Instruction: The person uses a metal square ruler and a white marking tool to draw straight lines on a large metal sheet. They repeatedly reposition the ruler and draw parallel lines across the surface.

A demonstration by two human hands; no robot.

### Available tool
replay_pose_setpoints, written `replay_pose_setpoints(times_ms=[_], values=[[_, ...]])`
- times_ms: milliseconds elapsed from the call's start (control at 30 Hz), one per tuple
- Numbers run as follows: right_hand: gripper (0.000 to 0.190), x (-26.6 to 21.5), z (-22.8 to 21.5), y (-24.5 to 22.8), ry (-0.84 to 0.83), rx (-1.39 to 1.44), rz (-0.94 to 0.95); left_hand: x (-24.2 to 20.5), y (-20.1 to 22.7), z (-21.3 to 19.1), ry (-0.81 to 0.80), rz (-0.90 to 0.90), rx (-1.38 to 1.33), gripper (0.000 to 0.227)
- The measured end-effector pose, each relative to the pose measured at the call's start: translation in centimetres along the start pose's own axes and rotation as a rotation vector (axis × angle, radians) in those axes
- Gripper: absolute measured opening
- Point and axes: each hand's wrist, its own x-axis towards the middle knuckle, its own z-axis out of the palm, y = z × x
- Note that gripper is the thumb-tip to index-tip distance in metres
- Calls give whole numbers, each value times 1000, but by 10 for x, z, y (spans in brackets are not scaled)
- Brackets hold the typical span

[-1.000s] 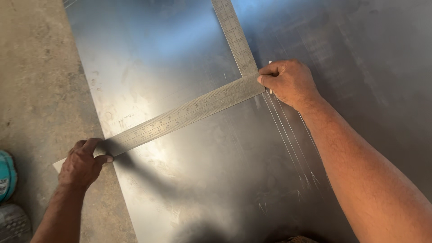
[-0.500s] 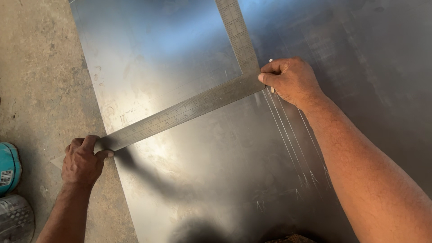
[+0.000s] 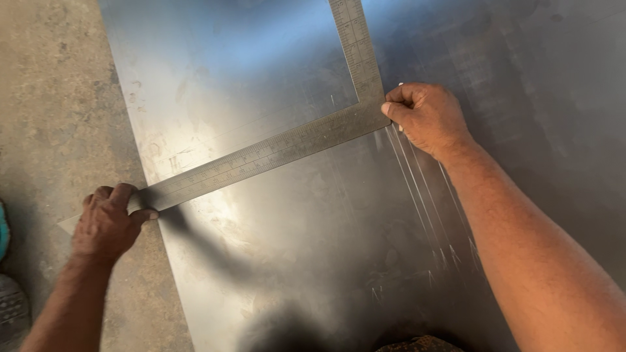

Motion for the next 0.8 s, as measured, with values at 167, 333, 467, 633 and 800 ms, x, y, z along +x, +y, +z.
replay_pose_setpoints(times_ms=[167, 333, 467, 633, 800], values=[[15, 1, 1, 7, 23, 251, 29, 4, -11, -3, 37, 171, 142, 76], [8, 2, 1, 15, 45, 355, 20, -6, -10, -6, 178, 326, 205, 68], [7, 1, 1, 19, 66, 334, -44, -9, 13, -2, 137, 396, 163, 48], [5, 0, 1, 24, 62, 368, -68, -10, 35, 3, 199, 422, 162, 71], [7, -1, 1, 23, 67, 282, -81, -11, 38, 1, 146, 365, 168, 76]])
